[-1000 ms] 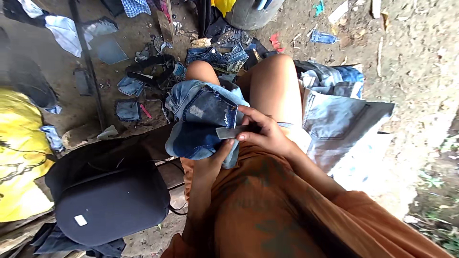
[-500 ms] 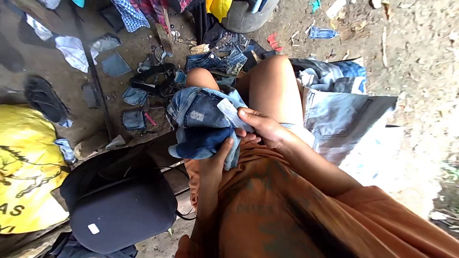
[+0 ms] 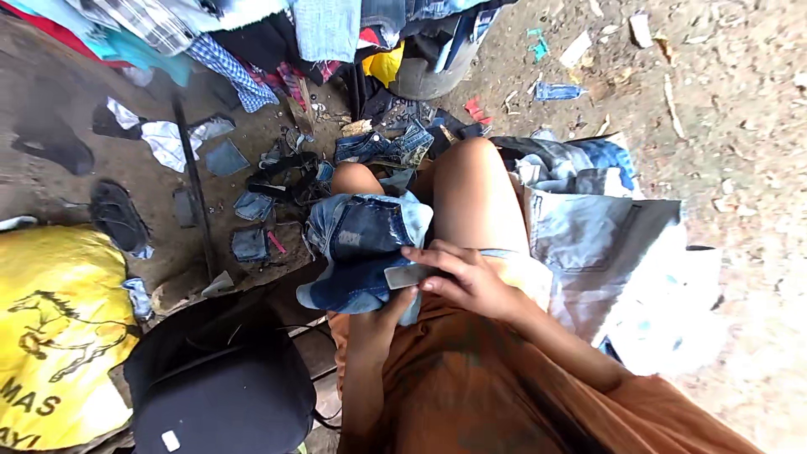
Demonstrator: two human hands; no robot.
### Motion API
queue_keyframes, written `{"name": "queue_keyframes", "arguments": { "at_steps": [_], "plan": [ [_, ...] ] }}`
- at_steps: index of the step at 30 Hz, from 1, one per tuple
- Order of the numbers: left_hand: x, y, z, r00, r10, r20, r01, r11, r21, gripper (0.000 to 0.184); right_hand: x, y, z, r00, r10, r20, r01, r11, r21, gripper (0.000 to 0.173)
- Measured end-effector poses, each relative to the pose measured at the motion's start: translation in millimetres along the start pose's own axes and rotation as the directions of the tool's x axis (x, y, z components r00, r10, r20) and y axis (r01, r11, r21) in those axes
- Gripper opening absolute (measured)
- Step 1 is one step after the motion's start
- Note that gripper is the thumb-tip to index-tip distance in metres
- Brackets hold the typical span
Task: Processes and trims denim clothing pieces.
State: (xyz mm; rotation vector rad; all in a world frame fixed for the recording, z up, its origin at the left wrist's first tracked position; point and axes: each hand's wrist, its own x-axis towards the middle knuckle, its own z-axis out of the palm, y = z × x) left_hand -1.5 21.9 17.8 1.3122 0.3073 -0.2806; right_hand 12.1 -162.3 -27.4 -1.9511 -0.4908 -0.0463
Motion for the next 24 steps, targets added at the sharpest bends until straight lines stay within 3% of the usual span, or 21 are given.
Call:
{"name": "queue_keyframes", "arguments": {
  "at_steps": [5,9,13,18,22,24],
  "plan": [
    [1.3,2.1,6.0,0.994,-0.107,-0.031,0.102,0.986,-0.133,0.027,-0.4,22.9,9.3,0.975,-0.071,-0.209,0.053,0.995,-0.09,0.035],
    [1.6,4.5,14.1,0.973,-0.189,-0.131,0.165,0.971,-0.171,0.029,3.2,30.3,-2.9,0.928,0.137,-0.348,-0.078,0.981,0.176,0.032],
    [-1.1,4.2,16.4,0.974,-0.168,-0.15,0.152,0.982,-0.11,0.025,-2.2,8.7,-25.4,0.957,0.213,-0.198,-0.14,0.934,0.329,0.037],
    [-1.5,-0.8,17.6,0.988,-0.046,-0.149,0.058,0.995,0.079,0.023,1.6,-11.3,-27.1,0.986,0.157,0.047,-0.164,0.948,0.272,0.05],
    [-3.7,-5.4,18.3,0.99,0.049,-0.13,-0.031,0.99,0.14,0.018,5.3,-8.3,-9.4,0.993,0.109,-0.034,-0.109,0.994,0.007,0.051],
    [-3.4,-9.0,17.5,0.989,0.098,-0.115,-0.081,0.986,0.145,0.016,6.9,-7.2,-3.3,0.996,0.062,-0.066,-0.064,0.997,-0.04,0.05]
  ]
}}
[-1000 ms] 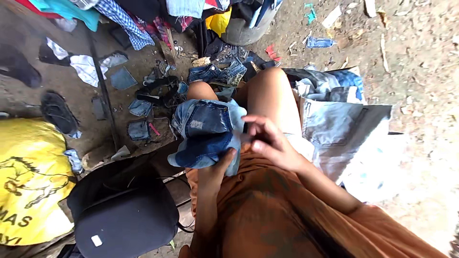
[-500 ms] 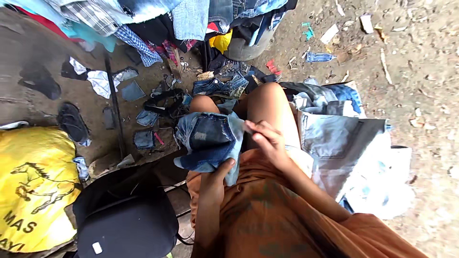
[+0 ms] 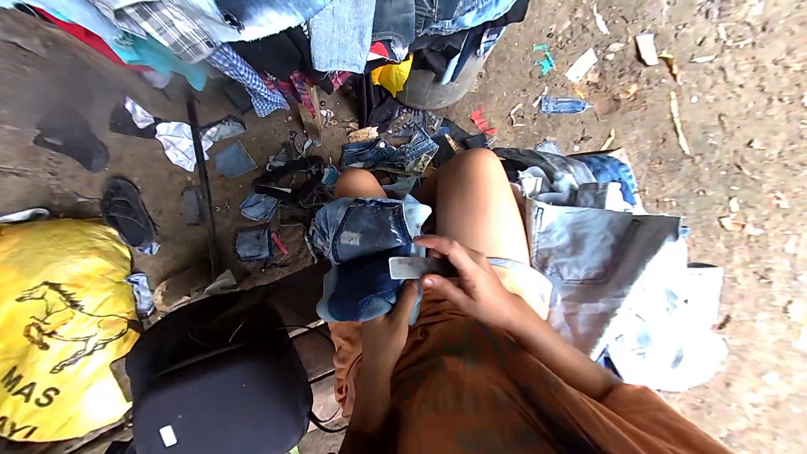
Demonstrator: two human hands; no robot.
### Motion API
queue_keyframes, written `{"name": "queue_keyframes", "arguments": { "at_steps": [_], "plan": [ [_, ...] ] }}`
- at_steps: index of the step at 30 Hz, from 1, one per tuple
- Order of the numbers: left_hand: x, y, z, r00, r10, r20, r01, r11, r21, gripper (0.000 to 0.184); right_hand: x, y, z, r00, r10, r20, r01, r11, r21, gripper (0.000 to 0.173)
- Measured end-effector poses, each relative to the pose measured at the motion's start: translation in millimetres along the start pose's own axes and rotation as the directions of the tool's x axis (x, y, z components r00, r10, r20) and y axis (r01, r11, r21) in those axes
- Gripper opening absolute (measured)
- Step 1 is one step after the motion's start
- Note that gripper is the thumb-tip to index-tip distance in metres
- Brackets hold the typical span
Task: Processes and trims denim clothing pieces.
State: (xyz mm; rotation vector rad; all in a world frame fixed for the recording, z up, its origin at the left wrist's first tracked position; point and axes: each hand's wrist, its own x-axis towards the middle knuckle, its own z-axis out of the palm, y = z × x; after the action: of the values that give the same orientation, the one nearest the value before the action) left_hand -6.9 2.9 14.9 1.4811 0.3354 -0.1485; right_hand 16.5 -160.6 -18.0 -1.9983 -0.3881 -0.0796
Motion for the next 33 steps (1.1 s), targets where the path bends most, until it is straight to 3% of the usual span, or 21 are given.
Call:
{"name": "queue_keyframes", "arguments": {
  "at_steps": [6,10,12,17,21,24,26,28,31,33],
  "plan": [
    [-0.2,-7.8,-0.3,0.994,0.107,0.011,-0.107,0.986,0.127,0.019,4.1,-0.8,6.5,0.996,0.065,0.054,-0.074,0.979,0.189,0.046],
    [2.3,-10.5,-0.2,0.998,0.071,-0.001,-0.07,0.992,0.102,0.017,6.1,7.1,11.2,0.997,0.072,0.035,-0.08,0.91,0.406,0.033],
    [3.7,-9.4,1.2,1.0,0.011,-0.014,-0.01,0.998,0.059,0.018,5.8,11.0,12.2,0.996,0.082,0.015,-0.082,0.923,0.376,0.031],
    [14.3,-7.5,4.4,0.992,-0.126,-0.016,0.124,0.986,-0.11,0.026,5.8,20.5,2.2,0.989,0.106,-0.105,-0.099,0.993,0.066,0.03],
    [26.1,-4.7,3.4,0.957,-0.259,-0.133,0.225,0.948,-0.225,0.038,10.1,29.8,-32.4,0.915,0.316,-0.249,-0.249,0.932,0.264,0.038],
    [27.6,-11.6,-4.9,0.969,-0.228,-0.089,0.205,0.954,-0.217,0.044,10.5,37.2,-55.3,0.86,0.496,-0.121,-0.357,0.753,0.553,0.069],
    [28.9,-8.3,-9.2,0.963,-0.264,-0.048,0.258,0.961,-0.105,0.054,19.6,33.7,-53.7,0.828,0.557,-0.065,-0.419,0.691,0.588,0.05],
    [30.3,-13.4,-13.3,0.972,-0.234,-0.018,0.232,0.97,-0.071,0.048,38.5,29.7,-43.2,0.838,0.545,0.016,-0.498,0.753,0.429,0.042],
    [34.3,-28.9,-21.9,0.996,-0.079,0.045,0.078,0.997,0.018,0.037,82.2,22.0,-18.6,0.827,0.51,0.235,-0.546,0.828,0.124,0.042],
    [38.9,-31.5,-28.0,1.0,-0.001,0.01,-0.001,0.989,0.15,0.037,108.8,22.6,-2.8,0.792,0.456,0.407,-0.537,0.836,0.109,0.035]
  ]
}}
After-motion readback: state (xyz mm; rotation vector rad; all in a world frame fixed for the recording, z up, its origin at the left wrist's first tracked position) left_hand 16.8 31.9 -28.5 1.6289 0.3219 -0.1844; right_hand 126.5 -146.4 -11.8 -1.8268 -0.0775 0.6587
